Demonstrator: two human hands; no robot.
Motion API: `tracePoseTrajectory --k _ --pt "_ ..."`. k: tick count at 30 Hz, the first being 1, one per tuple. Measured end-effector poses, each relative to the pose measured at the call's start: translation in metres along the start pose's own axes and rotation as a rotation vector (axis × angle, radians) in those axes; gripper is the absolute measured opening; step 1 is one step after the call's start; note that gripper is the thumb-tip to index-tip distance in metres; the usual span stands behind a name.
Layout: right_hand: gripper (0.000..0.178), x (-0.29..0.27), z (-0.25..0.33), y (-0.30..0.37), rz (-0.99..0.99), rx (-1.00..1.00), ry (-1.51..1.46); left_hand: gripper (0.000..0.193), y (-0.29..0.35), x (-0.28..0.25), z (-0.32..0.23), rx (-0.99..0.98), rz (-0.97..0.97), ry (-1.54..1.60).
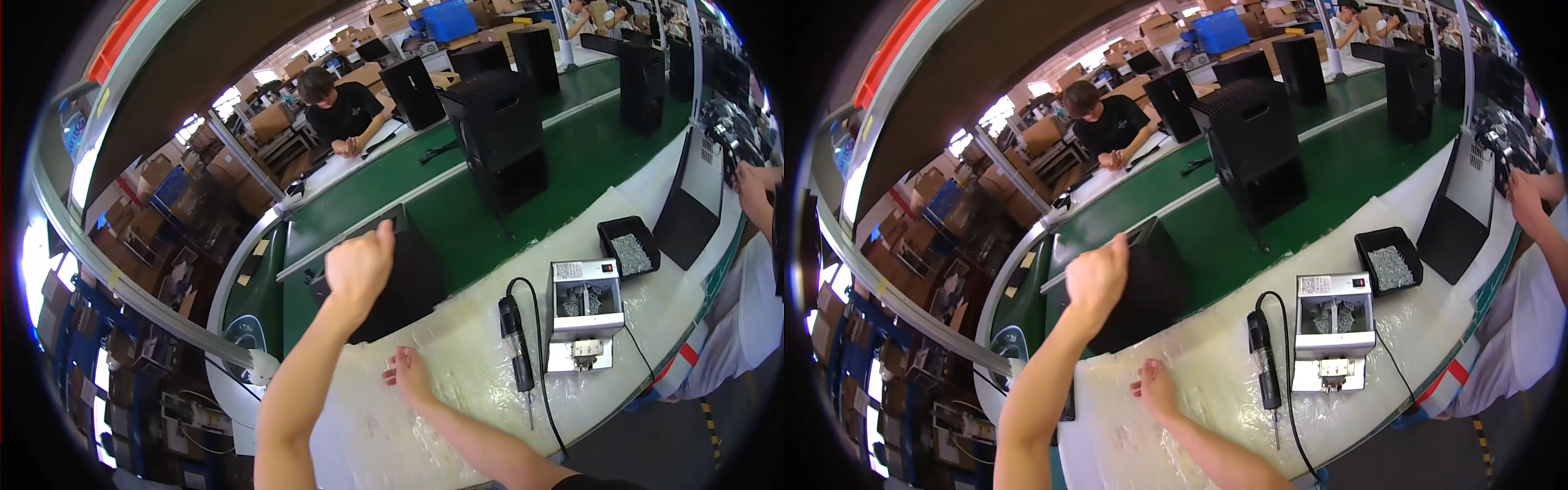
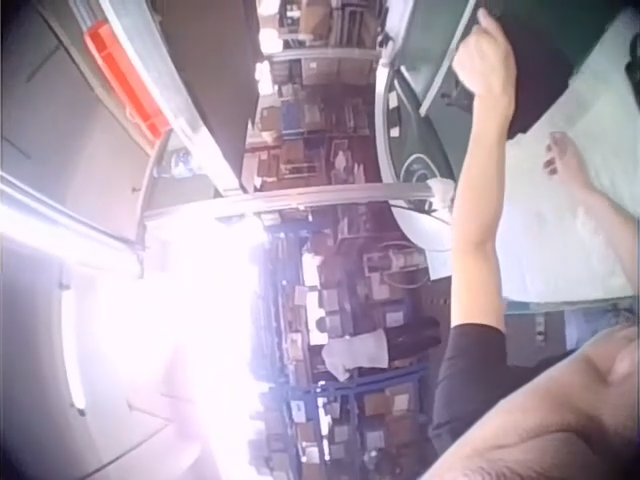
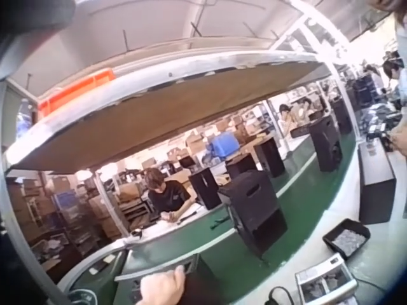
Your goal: Using an electric screwdriver to secure components into electronic device housings on an assembly line.
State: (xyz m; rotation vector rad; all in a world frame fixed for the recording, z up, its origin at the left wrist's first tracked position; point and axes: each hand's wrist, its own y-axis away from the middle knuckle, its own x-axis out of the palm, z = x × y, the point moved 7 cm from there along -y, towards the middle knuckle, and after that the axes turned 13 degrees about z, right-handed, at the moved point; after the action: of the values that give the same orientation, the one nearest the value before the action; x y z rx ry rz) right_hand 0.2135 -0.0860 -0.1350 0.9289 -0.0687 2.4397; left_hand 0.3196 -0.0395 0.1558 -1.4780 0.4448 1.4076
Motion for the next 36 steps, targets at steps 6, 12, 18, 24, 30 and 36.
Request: tracePoseTrajectory --k 6,12,18,24,30,36 --pt "0.04 -0.032 0.009 -0.021 -0.153 -0.145 -0.279 0.051 0.073 -0.016 0.125 -0.268 -0.185 0.376" --pt "0.056 -0.067 0.027 -0.02 -0.369 -0.479 0.021 0.042 0.259 -0.015 0.195 -0.636 -0.452 1.71" --pt "0.057 -0.018 0.107 0.028 0.009 -0.425 0.173 0.048 0.411 0.03 0.168 -0.848 -0.487 1.905" --pt "0.042 0.01 0.117 0.095 -0.044 -0.498 0.662 0.047 0.489 0.092 0.195 -0.829 -0.227 2.164" --pt "0.026 -0.044 0.137 0.153 -0.073 -0.508 1.016 0.046 0.554 0.154 0.268 -0.694 0.063 2.353" --pt "0.056 -0.12 0.168 0.088 -0.551 0.036 1.738 0.046 0.52 0.148 0.255 -0.607 0.266 2.373"
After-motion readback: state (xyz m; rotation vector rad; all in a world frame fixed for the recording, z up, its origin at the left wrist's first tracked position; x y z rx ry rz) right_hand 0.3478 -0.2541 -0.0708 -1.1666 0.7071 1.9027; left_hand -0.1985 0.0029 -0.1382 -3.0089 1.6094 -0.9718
